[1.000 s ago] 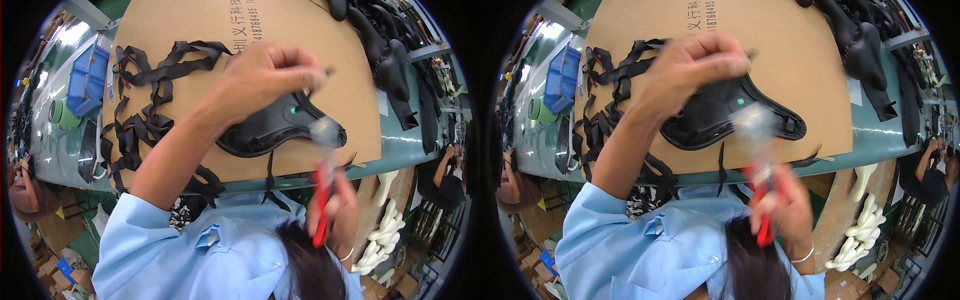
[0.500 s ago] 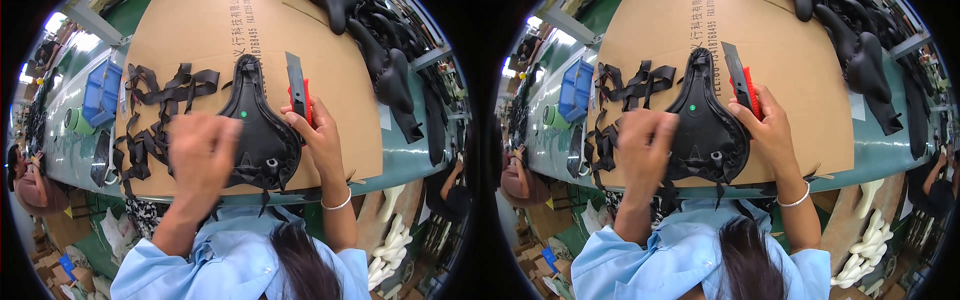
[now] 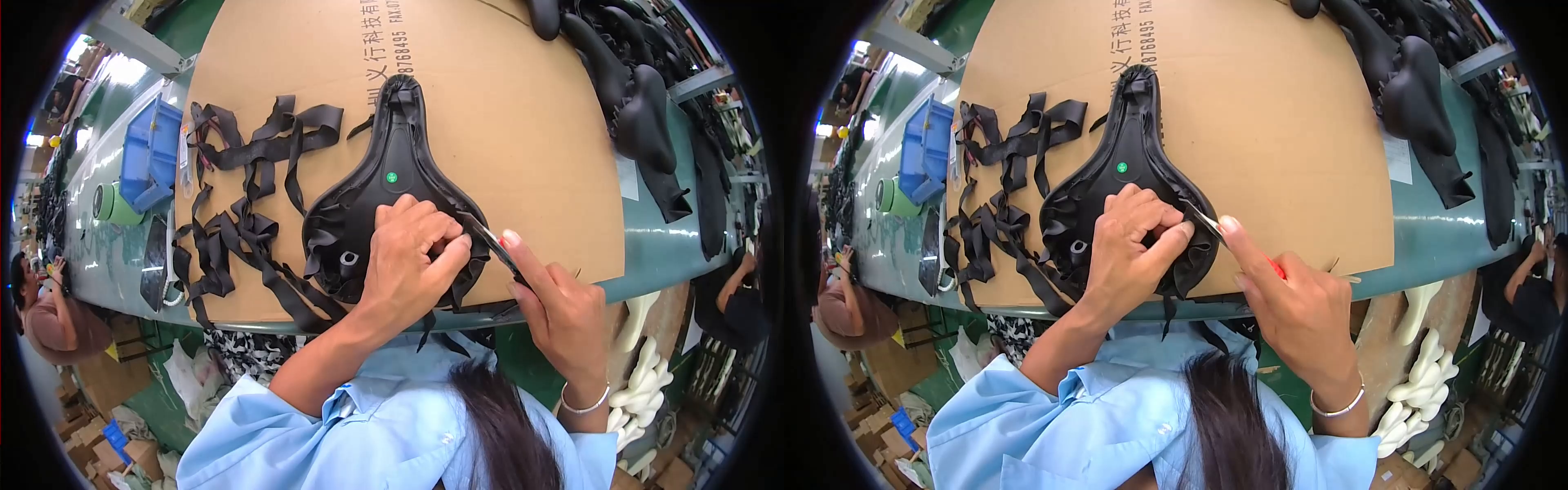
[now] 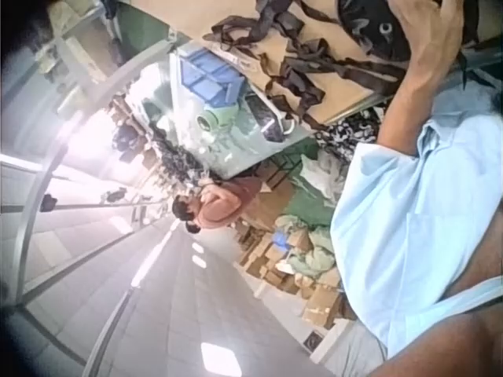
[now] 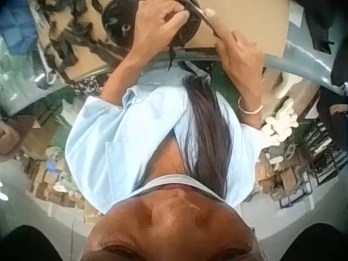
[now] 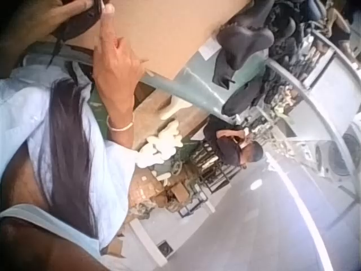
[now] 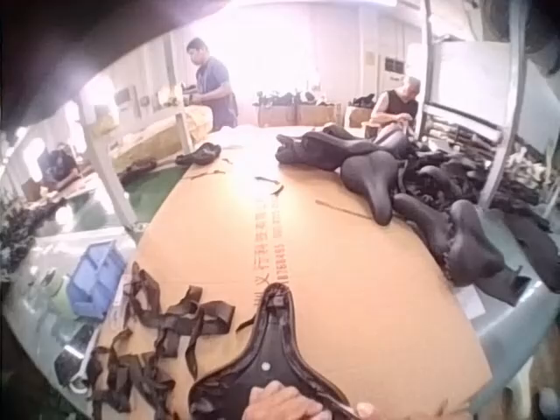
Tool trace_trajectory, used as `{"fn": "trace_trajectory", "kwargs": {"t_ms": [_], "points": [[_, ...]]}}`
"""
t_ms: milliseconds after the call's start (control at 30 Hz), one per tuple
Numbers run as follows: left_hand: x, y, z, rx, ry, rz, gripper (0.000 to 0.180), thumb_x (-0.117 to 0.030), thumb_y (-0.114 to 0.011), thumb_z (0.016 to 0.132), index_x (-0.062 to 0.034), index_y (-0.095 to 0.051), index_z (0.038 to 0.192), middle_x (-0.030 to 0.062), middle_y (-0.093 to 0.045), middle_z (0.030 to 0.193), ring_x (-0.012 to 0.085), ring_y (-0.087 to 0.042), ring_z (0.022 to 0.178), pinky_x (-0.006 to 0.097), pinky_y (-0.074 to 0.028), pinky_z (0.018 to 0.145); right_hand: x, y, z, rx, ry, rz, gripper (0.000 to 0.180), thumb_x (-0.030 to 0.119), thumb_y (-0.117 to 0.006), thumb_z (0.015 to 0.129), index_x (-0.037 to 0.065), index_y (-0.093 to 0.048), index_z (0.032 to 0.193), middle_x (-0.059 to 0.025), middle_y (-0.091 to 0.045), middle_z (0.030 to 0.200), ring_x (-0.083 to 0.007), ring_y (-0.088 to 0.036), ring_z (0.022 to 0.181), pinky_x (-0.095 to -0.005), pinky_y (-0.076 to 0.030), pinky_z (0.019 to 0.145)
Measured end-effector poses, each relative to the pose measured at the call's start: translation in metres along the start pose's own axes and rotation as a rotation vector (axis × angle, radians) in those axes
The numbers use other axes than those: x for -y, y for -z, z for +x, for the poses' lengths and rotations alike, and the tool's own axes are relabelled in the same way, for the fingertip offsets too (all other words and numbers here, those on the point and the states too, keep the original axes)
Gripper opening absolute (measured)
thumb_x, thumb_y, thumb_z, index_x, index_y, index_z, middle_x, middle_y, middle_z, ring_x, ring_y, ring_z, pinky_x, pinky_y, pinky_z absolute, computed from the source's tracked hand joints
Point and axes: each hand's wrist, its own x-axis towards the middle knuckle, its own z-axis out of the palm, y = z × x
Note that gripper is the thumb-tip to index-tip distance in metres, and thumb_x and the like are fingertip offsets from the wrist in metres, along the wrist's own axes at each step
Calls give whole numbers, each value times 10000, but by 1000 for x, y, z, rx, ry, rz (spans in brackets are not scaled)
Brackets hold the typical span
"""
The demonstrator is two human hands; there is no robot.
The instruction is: Trim excess material from the edges of bicycle seats using a utility knife.
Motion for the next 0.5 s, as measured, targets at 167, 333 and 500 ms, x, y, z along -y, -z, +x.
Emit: {"fn": "trace_trajectory", "kwargs": {"t_ms": [167, 333, 500], "points": [[6, 1, 0, -127, 88, -218, 88, -76, -651, 750, -19, -600, 705, 43, -531, 657, 189, -482, 711, 322, -363, 693, 24, -1, -12, 149, -50, -329, 596, 153, -675, 841, 204, -488, 1404, -52, -443, 594, -216, -491, 450, -351, -411, 438], [3, -3, -2, -345, 188, -716, 106, -46, -635, 848, 13, -591, 771, 15, -523, 732, 134, -456, 685, 255, -374, 667, 48, -35, -53, 38, -281, -161, 606, 162, -665, 858, 139, -452, 1425, -65, -450, 618, -226, -495, 447, -357, -415, 429], [-21, 15, -20, -293, 440, -1051, 84, -103, -593, 938, -47, -568, 881, -75, -488, 796, 6, -393, 721, 176, -340, 661, 26, -25, -19, -10, -201, -205, 571, 150, -664, 844, 221, -507, 1389, -54, -450, 608, -218, -506, 474, -368, -424, 465]]}}
